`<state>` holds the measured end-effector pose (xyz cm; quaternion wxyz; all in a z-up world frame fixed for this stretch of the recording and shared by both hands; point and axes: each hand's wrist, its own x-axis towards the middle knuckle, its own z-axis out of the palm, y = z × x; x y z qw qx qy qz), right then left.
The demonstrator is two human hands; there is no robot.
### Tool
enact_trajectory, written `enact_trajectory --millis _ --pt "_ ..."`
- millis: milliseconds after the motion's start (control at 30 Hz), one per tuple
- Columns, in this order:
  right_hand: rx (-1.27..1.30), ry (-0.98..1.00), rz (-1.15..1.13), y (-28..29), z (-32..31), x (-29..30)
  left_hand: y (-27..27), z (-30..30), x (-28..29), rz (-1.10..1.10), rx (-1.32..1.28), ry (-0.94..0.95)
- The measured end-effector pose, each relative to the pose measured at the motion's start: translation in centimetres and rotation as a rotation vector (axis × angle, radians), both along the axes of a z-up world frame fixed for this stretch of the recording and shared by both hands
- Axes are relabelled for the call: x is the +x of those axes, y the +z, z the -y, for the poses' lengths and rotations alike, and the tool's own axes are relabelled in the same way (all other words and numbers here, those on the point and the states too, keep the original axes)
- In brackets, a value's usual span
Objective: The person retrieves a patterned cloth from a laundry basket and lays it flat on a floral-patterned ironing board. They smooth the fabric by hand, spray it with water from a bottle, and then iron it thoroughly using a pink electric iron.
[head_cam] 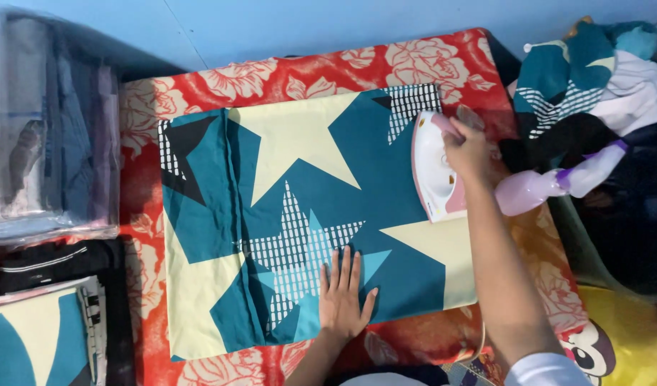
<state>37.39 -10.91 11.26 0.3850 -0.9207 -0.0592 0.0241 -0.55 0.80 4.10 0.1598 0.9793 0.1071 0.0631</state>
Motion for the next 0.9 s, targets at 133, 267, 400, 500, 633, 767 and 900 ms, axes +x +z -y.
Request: enact_trajectory --millis 133,267,400,500,633,767,900 --pt "-0.129 -0.023 0.128 -2.5 -1.5 7.0 0.5 -0.2 0.3 -0.046 -0.094 -0.010" --pt "-0.142 -0.050 0.105 -1.6 -3.9 9.7 1.1 -0.3 0.6 -0.077 -0.174 -0.009" --pt "-0.063 0.002 0.067 -0.6 -4.3 9.9 0.7 -0.2 0.3 -0.028 -0.073 -0.010" --pt "-0.029 0.015 0.016 -1.9 -2.9 9.3 0.7 -0.1 0.1 0.006 -0.041 -0.011" --pt "-0.053 0.068 -0.029 -1.8 -0.2 2.3 -0.1 -0.1 -0.2 0.044 0.497 0.082" --pt "-0.225 -0.033 -0.420 8.7 -0.4 -14.0 -0.5 0.3 -0.2 0.066 0.462 0.100" --pt "-0.224 0.115 -0.231 6.2 1.7 -19.1 -0.3 1.5 0.6 0.048 -0.030 0.010"
